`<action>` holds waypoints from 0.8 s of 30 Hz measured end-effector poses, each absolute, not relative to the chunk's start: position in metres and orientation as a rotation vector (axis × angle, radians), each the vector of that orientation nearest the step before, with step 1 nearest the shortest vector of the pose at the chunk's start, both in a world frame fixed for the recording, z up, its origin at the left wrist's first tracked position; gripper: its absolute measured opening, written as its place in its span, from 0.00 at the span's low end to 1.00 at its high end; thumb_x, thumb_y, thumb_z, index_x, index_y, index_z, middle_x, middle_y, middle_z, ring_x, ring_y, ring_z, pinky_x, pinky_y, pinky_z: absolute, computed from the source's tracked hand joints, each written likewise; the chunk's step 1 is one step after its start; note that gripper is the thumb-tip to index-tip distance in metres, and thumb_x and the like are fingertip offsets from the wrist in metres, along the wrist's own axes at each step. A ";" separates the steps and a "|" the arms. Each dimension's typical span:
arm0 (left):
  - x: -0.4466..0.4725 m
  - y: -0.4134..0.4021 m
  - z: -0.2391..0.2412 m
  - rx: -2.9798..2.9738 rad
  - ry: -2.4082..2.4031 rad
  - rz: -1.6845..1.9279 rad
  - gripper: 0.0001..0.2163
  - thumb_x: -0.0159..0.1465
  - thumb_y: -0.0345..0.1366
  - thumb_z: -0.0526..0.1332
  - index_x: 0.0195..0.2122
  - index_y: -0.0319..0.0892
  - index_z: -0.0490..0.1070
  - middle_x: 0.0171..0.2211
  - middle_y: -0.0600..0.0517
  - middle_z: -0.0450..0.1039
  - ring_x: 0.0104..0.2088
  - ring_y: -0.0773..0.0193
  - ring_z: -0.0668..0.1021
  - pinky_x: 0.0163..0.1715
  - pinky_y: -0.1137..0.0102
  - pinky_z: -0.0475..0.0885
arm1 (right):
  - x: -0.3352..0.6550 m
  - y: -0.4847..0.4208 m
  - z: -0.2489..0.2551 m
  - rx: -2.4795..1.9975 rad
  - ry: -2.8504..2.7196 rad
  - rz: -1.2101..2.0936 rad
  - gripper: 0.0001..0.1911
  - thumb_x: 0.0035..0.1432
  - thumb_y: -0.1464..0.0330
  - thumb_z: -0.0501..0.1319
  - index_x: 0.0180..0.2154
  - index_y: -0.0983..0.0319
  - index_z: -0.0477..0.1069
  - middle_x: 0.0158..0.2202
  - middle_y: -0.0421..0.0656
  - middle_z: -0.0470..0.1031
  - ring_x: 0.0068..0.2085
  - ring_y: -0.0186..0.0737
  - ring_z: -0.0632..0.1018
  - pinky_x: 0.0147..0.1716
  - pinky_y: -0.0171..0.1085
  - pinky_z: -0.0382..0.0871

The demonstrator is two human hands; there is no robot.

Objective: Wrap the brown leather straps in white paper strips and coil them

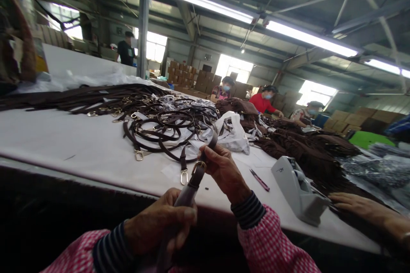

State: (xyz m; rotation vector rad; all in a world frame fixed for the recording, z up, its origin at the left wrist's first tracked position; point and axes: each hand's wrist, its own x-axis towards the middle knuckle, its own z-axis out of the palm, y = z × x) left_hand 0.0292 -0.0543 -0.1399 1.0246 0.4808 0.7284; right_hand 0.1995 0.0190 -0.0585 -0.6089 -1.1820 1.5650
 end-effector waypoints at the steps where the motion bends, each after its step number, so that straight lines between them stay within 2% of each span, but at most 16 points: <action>1: 0.028 -0.053 -0.140 1.007 0.439 0.730 0.17 0.58 0.47 0.72 0.27 0.36 0.76 0.14 0.50 0.73 0.09 0.73 0.67 0.09 0.81 0.59 | 0.200 0.019 -0.059 -0.600 -1.189 1.568 0.17 0.47 0.59 0.79 0.34 0.62 0.82 0.29 0.40 0.78 0.25 0.30 0.71 0.24 0.32 0.64; 4: 0.027 -0.051 -0.137 0.985 0.378 0.720 0.18 0.58 0.47 0.73 0.26 0.36 0.75 0.14 0.50 0.73 0.09 0.73 0.66 0.09 0.81 0.57 | 0.201 0.019 -0.059 -0.571 -1.208 1.569 0.16 0.48 0.59 0.78 0.34 0.62 0.83 0.29 0.40 0.78 0.25 0.30 0.71 0.23 0.32 0.62; 8: 0.030 -0.049 -0.129 1.007 0.533 0.814 0.16 0.58 0.46 0.73 0.28 0.38 0.73 0.15 0.52 0.74 0.10 0.74 0.66 0.10 0.81 0.58 | 0.200 0.019 -0.056 -0.560 -1.286 1.509 0.13 0.54 0.61 0.75 0.35 0.63 0.83 0.29 0.40 0.78 0.23 0.27 0.69 0.21 0.30 0.57; 12: 0.035 -0.045 -0.126 1.103 0.779 0.961 0.17 0.57 0.46 0.74 0.31 0.39 0.73 0.17 0.53 0.75 0.14 0.72 0.69 0.14 0.79 0.63 | 0.197 0.018 -0.053 -0.619 -1.353 1.352 0.10 0.57 0.64 0.72 0.31 0.65 0.80 0.27 0.40 0.77 0.24 0.28 0.70 0.20 0.29 0.56; 16: 0.037 -0.043 -0.122 1.188 0.880 1.088 0.18 0.58 0.48 0.74 0.29 0.39 0.71 0.17 0.54 0.74 0.14 0.72 0.69 0.15 0.78 0.62 | 0.194 0.014 -0.053 -0.648 -1.341 1.247 0.11 0.58 0.65 0.71 0.28 0.64 0.78 0.25 0.40 0.76 0.23 0.29 0.69 0.19 0.30 0.56; 20: 0.034 -0.042 -0.115 1.134 0.838 1.035 0.17 0.59 0.48 0.74 0.32 0.39 0.73 0.17 0.54 0.75 0.14 0.71 0.69 0.14 0.78 0.61 | 0.196 0.011 -0.053 -0.628 -1.359 1.242 0.09 0.58 0.65 0.71 0.30 0.64 0.80 0.26 0.40 0.77 0.22 0.28 0.68 0.19 0.29 0.56; 24: 0.029 -0.037 -0.116 1.046 0.612 0.927 0.17 0.62 0.49 0.72 0.33 0.39 0.75 0.17 0.52 0.76 0.12 0.73 0.67 0.13 0.80 0.57 | 0.199 0.010 -0.049 -0.574 -1.340 1.249 0.07 0.58 0.65 0.72 0.34 0.63 0.82 0.28 0.40 0.78 0.24 0.28 0.68 0.20 0.29 0.57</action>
